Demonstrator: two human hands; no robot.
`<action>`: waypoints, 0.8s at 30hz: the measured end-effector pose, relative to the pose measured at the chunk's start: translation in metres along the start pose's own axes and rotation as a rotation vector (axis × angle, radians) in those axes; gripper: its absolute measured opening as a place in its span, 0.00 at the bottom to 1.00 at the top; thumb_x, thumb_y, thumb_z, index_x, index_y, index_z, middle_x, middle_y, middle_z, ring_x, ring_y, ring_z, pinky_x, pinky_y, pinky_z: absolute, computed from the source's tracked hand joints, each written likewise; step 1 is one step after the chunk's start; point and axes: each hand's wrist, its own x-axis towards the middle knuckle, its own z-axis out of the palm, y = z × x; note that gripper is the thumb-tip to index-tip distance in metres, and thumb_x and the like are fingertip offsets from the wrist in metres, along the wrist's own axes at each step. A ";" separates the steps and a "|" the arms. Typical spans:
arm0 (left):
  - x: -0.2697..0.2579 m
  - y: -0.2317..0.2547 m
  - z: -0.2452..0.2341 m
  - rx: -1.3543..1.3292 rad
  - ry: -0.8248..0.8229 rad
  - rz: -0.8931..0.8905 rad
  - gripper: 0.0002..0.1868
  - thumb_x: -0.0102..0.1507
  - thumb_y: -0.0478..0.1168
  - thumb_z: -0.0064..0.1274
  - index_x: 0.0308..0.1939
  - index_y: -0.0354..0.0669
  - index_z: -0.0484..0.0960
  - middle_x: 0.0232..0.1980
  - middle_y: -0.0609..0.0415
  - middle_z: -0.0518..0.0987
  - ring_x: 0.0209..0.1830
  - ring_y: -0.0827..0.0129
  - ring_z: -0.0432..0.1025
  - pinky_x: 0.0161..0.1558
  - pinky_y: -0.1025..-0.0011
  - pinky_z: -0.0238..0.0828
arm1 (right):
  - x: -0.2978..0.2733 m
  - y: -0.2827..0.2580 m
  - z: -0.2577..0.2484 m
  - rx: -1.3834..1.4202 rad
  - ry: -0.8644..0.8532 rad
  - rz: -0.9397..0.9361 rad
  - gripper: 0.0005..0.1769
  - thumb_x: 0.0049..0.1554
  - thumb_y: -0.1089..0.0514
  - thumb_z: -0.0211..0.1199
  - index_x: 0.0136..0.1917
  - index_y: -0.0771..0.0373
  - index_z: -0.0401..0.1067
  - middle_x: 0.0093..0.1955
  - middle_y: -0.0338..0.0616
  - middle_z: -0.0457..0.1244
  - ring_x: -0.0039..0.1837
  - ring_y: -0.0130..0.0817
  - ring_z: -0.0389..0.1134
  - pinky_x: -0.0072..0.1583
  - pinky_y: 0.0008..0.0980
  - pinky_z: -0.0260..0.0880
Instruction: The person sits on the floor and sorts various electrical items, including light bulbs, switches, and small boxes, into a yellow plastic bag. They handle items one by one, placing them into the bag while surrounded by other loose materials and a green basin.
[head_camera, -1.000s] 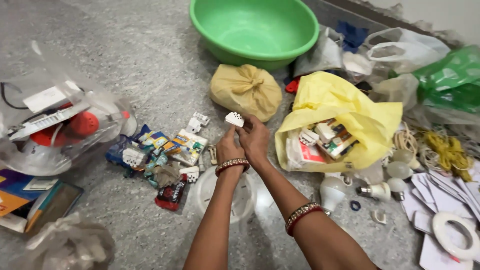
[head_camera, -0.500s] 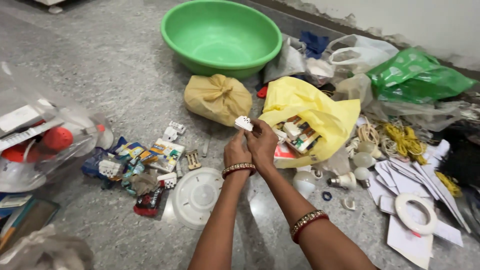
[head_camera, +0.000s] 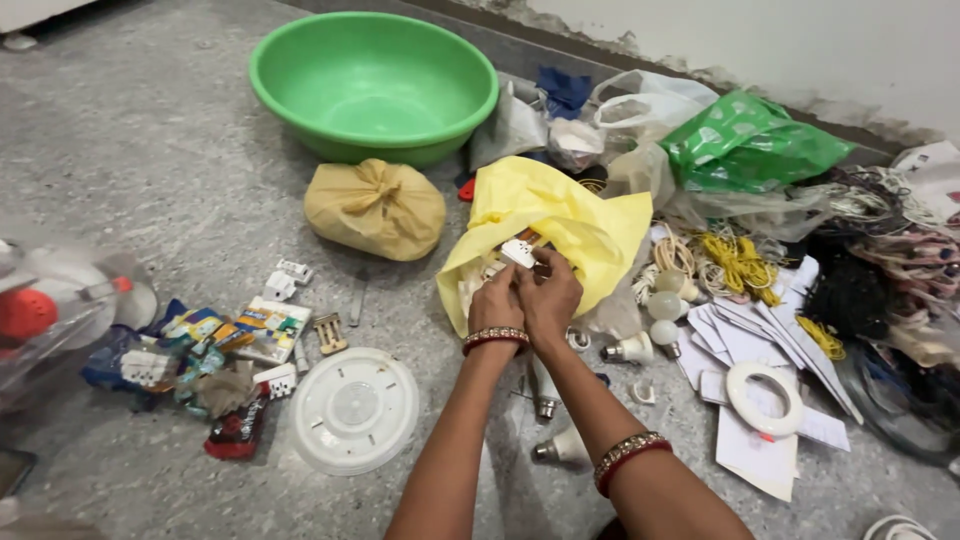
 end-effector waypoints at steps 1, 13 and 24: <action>0.000 0.002 0.004 -0.019 -0.008 -0.001 0.19 0.66 0.33 0.48 0.60 0.47 0.80 0.53 0.40 0.82 0.52 0.46 0.76 0.53 0.53 0.72 | 0.003 0.002 -0.004 -0.026 0.013 0.011 0.19 0.52 0.61 0.71 0.56 0.67 0.76 0.49 0.51 0.73 0.48 0.39 0.76 0.52 0.34 0.76; 0.009 0.004 0.033 0.016 -0.055 0.036 0.25 0.60 0.29 0.49 0.62 0.42 0.78 0.58 0.38 0.80 0.56 0.45 0.75 0.56 0.55 0.72 | 0.027 0.018 -0.016 -0.109 0.068 0.009 0.18 0.52 0.58 0.71 0.53 0.71 0.77 0.46 0.56 0.72 0.48 0.43 0.76 0.54 0.36 0.74; 0.014 -0.009 0.037 0.060 -0.076 -0.019 0.25 0.59 0.30 0.50 0.62 0.41 0.78 0.56 0.37 0.80 0.56 0.44 0.75 0.55 0.54 0.72 | 0.040 0.039 0.001 -0.207 0.067 0.003 0.16 0.52 0.56 0.71 0.49 0.71 0.77 0.45 0.58 0.71 0.48 0.51 0.74 0.55 0.42 0.72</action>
